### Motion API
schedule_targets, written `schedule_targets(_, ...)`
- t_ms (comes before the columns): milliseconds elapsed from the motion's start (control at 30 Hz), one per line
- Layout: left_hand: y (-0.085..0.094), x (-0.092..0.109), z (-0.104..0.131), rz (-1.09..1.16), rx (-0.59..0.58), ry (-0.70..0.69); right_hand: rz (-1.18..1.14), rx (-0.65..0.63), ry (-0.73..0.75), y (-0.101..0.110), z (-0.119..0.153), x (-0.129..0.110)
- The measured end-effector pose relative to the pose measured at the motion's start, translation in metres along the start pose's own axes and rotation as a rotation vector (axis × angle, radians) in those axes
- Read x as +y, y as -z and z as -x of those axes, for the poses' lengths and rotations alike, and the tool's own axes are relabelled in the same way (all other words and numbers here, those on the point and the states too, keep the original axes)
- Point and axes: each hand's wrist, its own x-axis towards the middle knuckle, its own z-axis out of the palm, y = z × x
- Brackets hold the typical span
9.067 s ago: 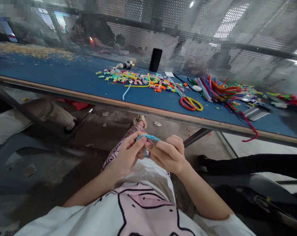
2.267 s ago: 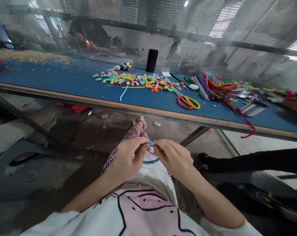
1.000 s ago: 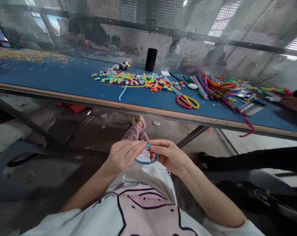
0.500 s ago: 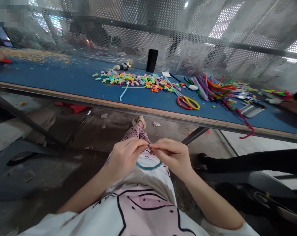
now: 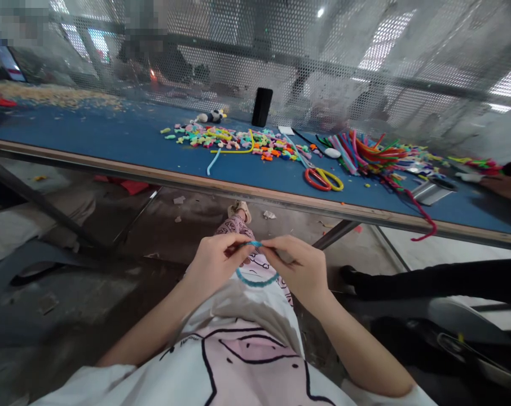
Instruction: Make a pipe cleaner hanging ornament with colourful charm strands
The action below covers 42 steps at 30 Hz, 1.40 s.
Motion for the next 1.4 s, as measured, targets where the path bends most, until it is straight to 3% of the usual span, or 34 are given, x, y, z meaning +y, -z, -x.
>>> schedule_targets(133, 0.001, 0.001, 0.002, -0.104, 0.098, -0.181, -0.249, -0.025, -0.324, 0.002, -0.003, -0.003)
schedule_targets(233, 0.002, 0.001, 0.001, -0.159, 0.124, -0.288, -0.341, -0.092, -0.400, 0.005, -0.006, -0.003)
schedule_targets(367, 0.000, -0.001, 0.001, -0.182, 0.154, -0.326, -0.179, -0.120, -0.234, 0.008, -0.009, -0.005)
schedule_targets(567, -0.001, -0.003, 0.003, -0.170, 0.151, -0.183, 0.094, -0.060, 0.189, 0.005, -0.006, -0.002)
schedule_targets(733, -0.003, 0.002, 0.003, 0.024, 0.090, -0.019, 0.158, -0.109, 0.373, 0.001, -0.002, 0.017)
schedule_targets(800, -0.003, 0.002, 0.002, 0.088, 0.080, 0.047, 0.135, -0.120, 0.380, 0.001, -0.001, 0.020)
schedule_targets(867, -0.002, 0.001, -0.001, 0.111, 0.082, 0.063, 0.023, -0.107, 0.230, 0.003, -0.002, 0.018)
schedule_targets(967, 0.003, -0.002, -0.005, 0.082, 0.104, -0.018, -0.329, -0.138, -0.259, 0.011, -0.009, 0.011)
schedule_targets(1033, 0.007, -0.001, -0.009, 0.043, 0.105, -0.103, -0.591, -0.267, -0.570, 0.017, -0.016, 0.009)
schedule_targets(1100, 0.009, 0.002, -0.013, 0.018, 0.070, -0.177, -0.771, -0.460, -0.763, 0.021, -0.023, 0.010)
schedule_targets(1167, 0.011, 0.005, -0.016, 0.004, 0.020, -0.221, -0.867, -0.601, -0.851, 0.023, -0.027, 0.012)
schedule_targets(1233, 0.010, 0.006, -0.019, -0.017, 0.003, -0.196, -0.922, -0.635, -0.885, 0.022, -0.029, 0.014)
schedule_targets(1400, 0.007, -0.005, -0.019, 0.128, -0.005, 0.059, -1.000, -0.452, -0.921, 0.016, -0.027, 0.015)
